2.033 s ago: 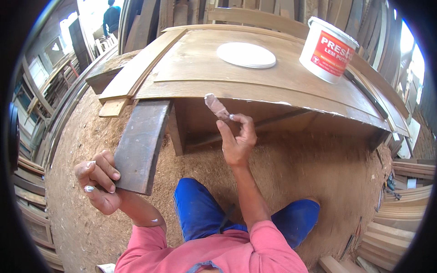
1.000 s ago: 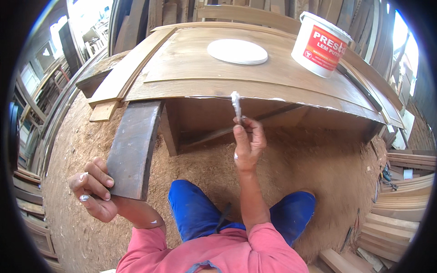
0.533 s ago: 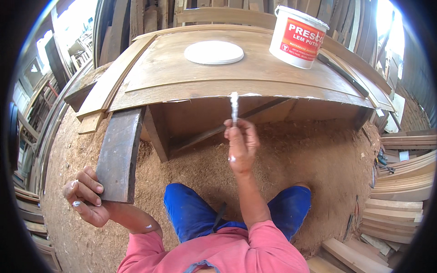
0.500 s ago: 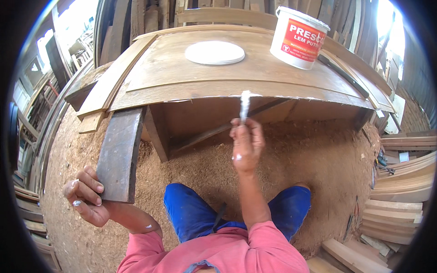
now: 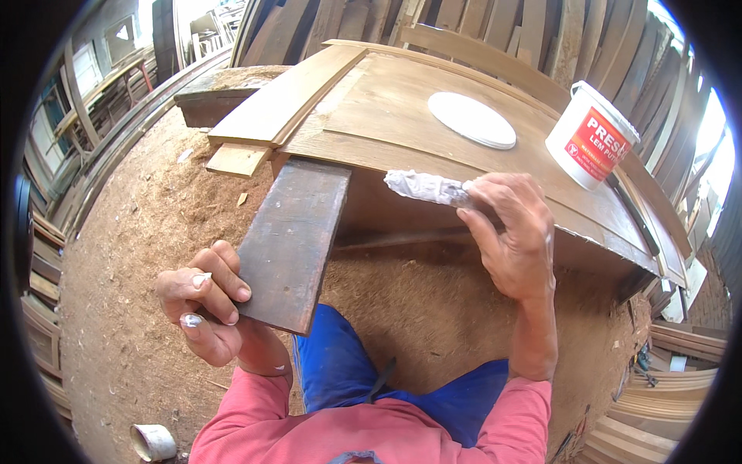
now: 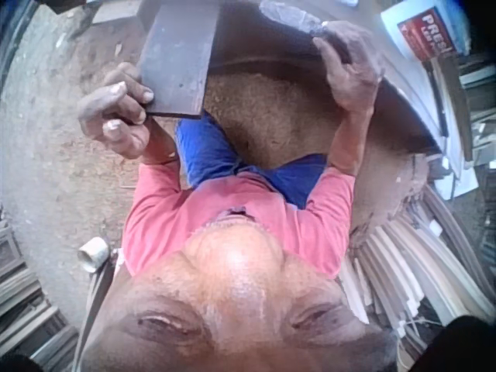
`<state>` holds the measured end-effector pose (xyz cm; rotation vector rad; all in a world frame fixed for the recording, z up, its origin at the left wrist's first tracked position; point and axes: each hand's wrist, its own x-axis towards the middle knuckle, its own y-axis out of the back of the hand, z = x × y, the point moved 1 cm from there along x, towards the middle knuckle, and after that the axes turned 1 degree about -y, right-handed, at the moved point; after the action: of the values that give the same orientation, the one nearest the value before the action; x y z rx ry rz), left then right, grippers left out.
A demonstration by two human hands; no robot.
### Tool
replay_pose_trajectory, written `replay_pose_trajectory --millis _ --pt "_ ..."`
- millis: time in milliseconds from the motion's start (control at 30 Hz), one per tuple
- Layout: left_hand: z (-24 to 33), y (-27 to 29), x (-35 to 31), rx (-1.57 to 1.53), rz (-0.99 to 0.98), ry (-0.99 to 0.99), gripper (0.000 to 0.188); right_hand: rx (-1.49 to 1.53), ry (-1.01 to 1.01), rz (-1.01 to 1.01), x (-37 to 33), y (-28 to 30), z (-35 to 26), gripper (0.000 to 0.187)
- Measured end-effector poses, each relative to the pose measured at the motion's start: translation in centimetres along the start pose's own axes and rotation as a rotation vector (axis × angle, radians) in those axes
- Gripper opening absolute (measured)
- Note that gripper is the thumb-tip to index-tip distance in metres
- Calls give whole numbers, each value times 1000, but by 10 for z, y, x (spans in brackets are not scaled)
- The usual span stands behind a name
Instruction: The person applies white putty to the joints and edges of a wooden furniture component using a small spatula, then places a wooden slat over the area and hammers it into place.
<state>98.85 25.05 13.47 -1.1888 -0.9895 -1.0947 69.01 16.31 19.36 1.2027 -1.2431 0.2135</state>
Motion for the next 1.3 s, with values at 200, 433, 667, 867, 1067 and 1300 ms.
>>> replay_pose_trajectory --millis 200,433,667,867,1067,1300 --pt "-7 -5 -1 -7 12 -10 36 -167 127 -109 27 -17 5 27" --pt "-5 -4 1 14 -2 -4 32 -49 158 -23 50 -20 -8 27" --pt "-4 -11 -1 12 218 51 37 -193 274 -159 67 -28 -10 24" --pt "-6 -3 0 2 76 1 27 -112 393 -100 88 -35 -27 25" --pt "-7 -5 -2 -10 86 18 29 -146 454 -136 106 -63 -31 18" --pt "-8 -2 -2 -7 74 -7 28 -190 455 -219 108 -70 -41 12"
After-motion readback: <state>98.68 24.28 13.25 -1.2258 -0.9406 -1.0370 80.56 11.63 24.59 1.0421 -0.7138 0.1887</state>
